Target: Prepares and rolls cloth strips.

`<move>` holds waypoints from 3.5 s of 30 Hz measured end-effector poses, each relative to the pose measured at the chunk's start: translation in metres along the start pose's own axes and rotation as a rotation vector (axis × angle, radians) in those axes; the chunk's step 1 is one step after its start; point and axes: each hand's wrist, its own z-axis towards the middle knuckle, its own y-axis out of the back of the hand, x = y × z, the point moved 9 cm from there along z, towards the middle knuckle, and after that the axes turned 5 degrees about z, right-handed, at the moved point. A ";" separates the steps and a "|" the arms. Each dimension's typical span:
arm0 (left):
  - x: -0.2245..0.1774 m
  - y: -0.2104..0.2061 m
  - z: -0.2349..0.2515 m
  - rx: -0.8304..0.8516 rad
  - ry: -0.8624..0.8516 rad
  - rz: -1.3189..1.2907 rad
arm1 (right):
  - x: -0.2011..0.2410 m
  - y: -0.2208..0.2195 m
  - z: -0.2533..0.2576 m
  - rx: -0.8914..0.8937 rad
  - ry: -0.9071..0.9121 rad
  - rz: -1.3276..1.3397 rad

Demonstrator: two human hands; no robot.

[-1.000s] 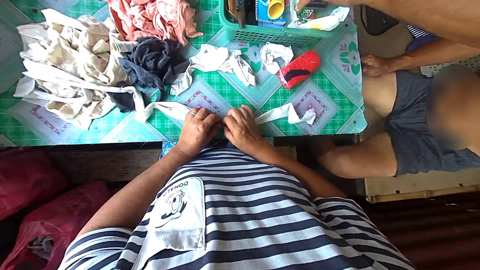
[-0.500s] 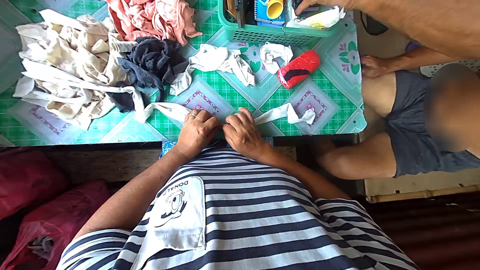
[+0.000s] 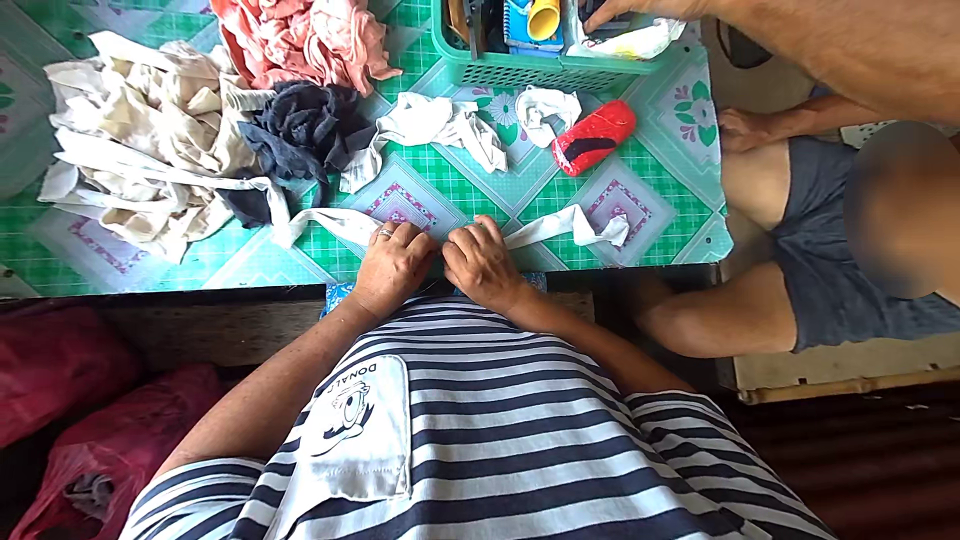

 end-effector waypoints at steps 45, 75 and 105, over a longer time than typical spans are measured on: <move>0.025 0.024 0.009 -0.122 0.424 -1.014 | -0.054 0.030 0.030 -0.069 -0.378 1.250; 0.006 0.035 0.018 -0.158 0.327 -1.145 | -0.052 0.044 0.036 -0.122 -0.418 1.106; -0.002 0.048 0.027 -0.068 0.310 -1.785 | -0.047 0.095 0.046 -0.086 -0.272 1.012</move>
